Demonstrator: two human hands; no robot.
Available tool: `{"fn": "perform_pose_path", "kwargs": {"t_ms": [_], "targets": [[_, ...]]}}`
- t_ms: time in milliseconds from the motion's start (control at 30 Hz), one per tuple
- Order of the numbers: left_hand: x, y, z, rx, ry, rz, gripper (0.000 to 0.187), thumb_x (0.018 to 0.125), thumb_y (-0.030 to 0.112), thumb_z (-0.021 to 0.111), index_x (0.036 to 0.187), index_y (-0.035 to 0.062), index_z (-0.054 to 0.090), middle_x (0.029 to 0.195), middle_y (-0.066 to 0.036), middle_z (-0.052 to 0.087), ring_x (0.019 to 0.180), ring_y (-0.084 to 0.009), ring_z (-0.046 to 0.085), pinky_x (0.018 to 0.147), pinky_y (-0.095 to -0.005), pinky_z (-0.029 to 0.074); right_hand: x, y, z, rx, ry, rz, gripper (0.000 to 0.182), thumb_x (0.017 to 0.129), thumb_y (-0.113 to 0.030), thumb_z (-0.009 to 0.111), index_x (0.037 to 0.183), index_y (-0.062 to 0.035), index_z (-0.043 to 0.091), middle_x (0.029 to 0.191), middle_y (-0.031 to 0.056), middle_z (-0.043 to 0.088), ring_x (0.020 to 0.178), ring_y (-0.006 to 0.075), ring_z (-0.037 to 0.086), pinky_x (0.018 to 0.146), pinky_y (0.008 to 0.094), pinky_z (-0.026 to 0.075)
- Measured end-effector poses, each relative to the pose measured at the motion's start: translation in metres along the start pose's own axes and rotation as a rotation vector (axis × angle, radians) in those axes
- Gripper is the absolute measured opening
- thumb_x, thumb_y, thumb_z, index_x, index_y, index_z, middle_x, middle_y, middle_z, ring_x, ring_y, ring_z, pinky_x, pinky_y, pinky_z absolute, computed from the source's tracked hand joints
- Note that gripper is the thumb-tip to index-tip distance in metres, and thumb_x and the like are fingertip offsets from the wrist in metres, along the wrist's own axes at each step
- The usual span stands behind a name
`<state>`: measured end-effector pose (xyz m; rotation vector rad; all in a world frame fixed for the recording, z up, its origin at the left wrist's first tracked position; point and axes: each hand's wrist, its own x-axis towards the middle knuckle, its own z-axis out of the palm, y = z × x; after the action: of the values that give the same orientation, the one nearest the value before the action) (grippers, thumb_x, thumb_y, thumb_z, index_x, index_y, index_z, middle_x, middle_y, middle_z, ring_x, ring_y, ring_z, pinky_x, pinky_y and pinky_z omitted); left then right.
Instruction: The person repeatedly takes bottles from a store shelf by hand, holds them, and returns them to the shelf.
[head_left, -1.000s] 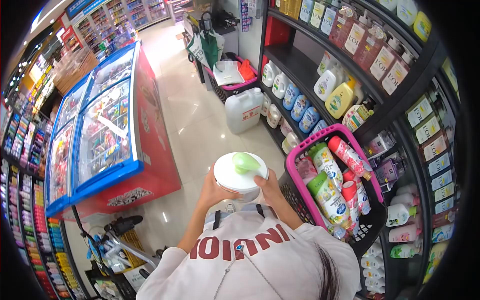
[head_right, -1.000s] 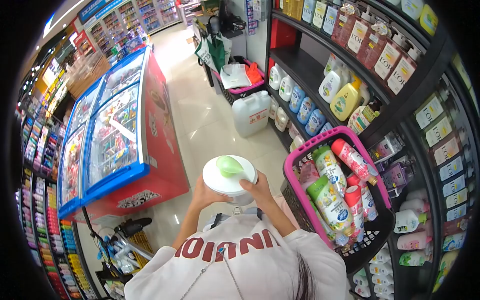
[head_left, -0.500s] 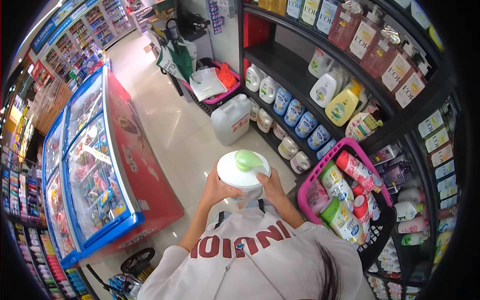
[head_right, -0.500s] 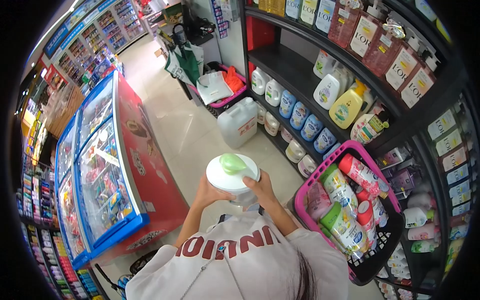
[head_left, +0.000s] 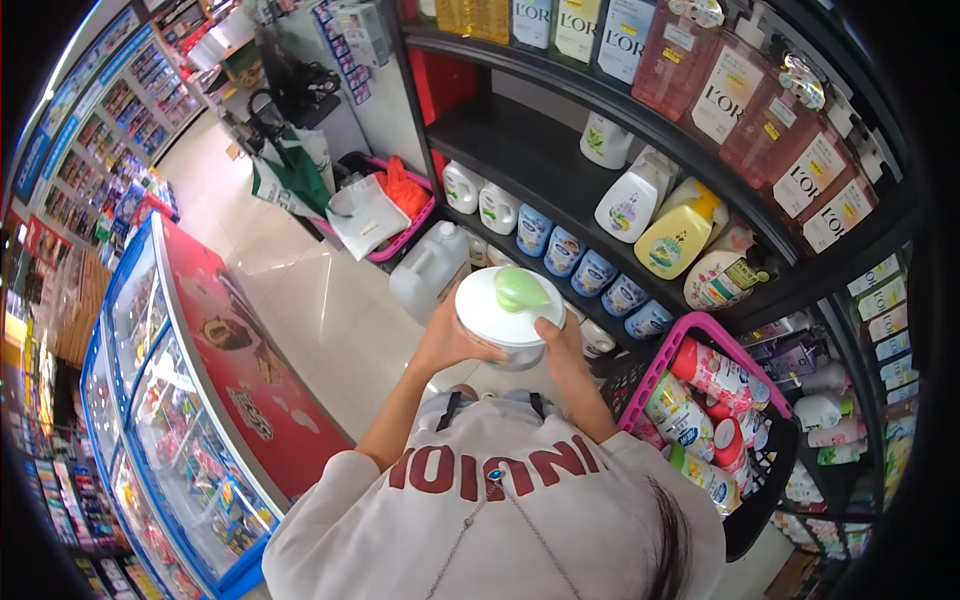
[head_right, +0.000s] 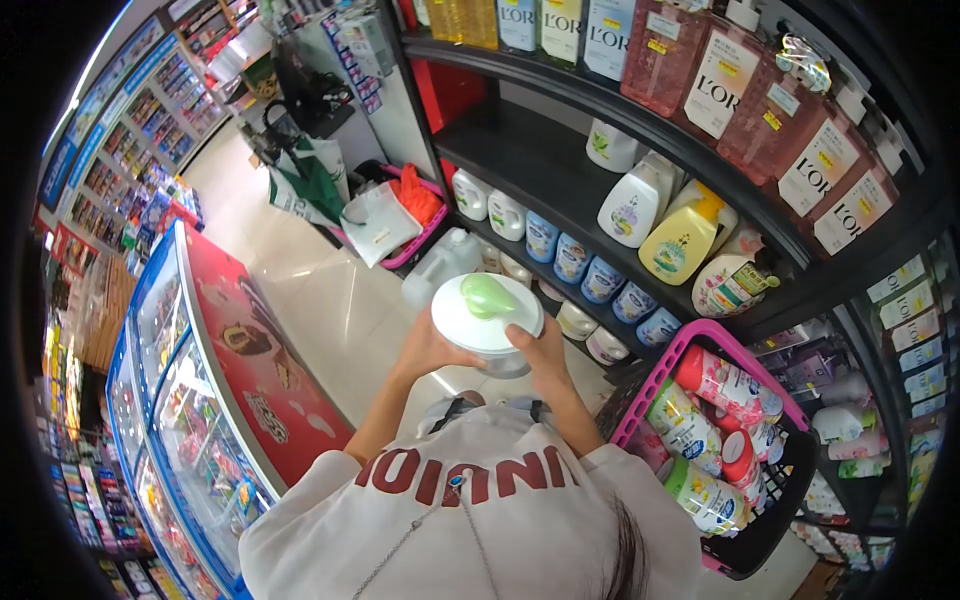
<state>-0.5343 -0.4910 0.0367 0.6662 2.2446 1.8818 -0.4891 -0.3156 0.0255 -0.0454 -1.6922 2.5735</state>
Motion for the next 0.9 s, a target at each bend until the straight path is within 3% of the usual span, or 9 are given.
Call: {"fn": "perform_pose_path", "kwargs": {"t_ms": [300, 500, 567, 900], "targets": [[0.112, -0.013, 0.005, -0.007, -0.222, 0.120, 0.088, 0.040, 0.023, 0.084, 0.114, -0.0011, 0.043, 0.106, -0.012, 0.055, 0.100, -0.0204, 0.052, 0.087, -0.0313, 0.040, 0.061, -0.006, -0.028, -0.033, 0.308, -0.116, 0.062, 0.066, -0.034, 0.066, 0.112, 0.0050, 0.048, 0.105, 0.0110, 0.055, 0.096, 0.0167, 0.051, 0.084, 0.0286, 0.038], [0.206, -0.039, 0.004, 0.015, -0.337, 0.218, 0.089, 0.039, 0.023, 0.084, 0.115, -0.0002, 0.042, 0.106, -0.012, 0.054, 0.099, -0.0194, 0.051, 0.087, -0.0306, 0.039, 0.130, -0.021, -0.040, -0.040, 0.367, -0.242, 0.057, 0.070, -0.032, 0.065, 0.110, 0.0051, 0.049, 0.104, 0.0109, 0.055, 0.095, 0.0165, 0.051, 0.083, 0.0279, 0.038], [0.240, -0.059, 0.007, -0.167, -0.405, 0.176, 0.089, 0.039, 0.022, 0.085, 0.115, 0.0008, 0.042, 0.107, -0.011, 0.054, 0.100, -0.0190, 0.050, 0.087, -0.0302, 0.039, 0.160, -0.014, -0.055, -0.106, 0.363, -0.252, 0.057, 0.071, -0.033, 0.065, 0.110, 0.0049, 0.049, 0.103, 0.0114, 0.056, 0.093, 0.0169, 0.052, 0.082, 0.0282, 0.039], [0.342, -0.096, 0.013, -0.034, -0.432, 0.275, 0.091, 0.038, 0.025, 0.084, 0.116, 0.0018, 0.043, 0.110, -0.012, 0.053, 0.103, -0.0223, 0.051, 0.088, -0.0317, 0.039, 0.255, 0.003, -0.099, -0.070, 0.428, -0.230, 0.060, 0.073, -0.034, 0.063, 0.113, 0.0062, 0.046, 0.108, 0.0138, 0.053, 0.099, 0.0189, 0.050, 0.085, 0.0298, 0.037]]}}
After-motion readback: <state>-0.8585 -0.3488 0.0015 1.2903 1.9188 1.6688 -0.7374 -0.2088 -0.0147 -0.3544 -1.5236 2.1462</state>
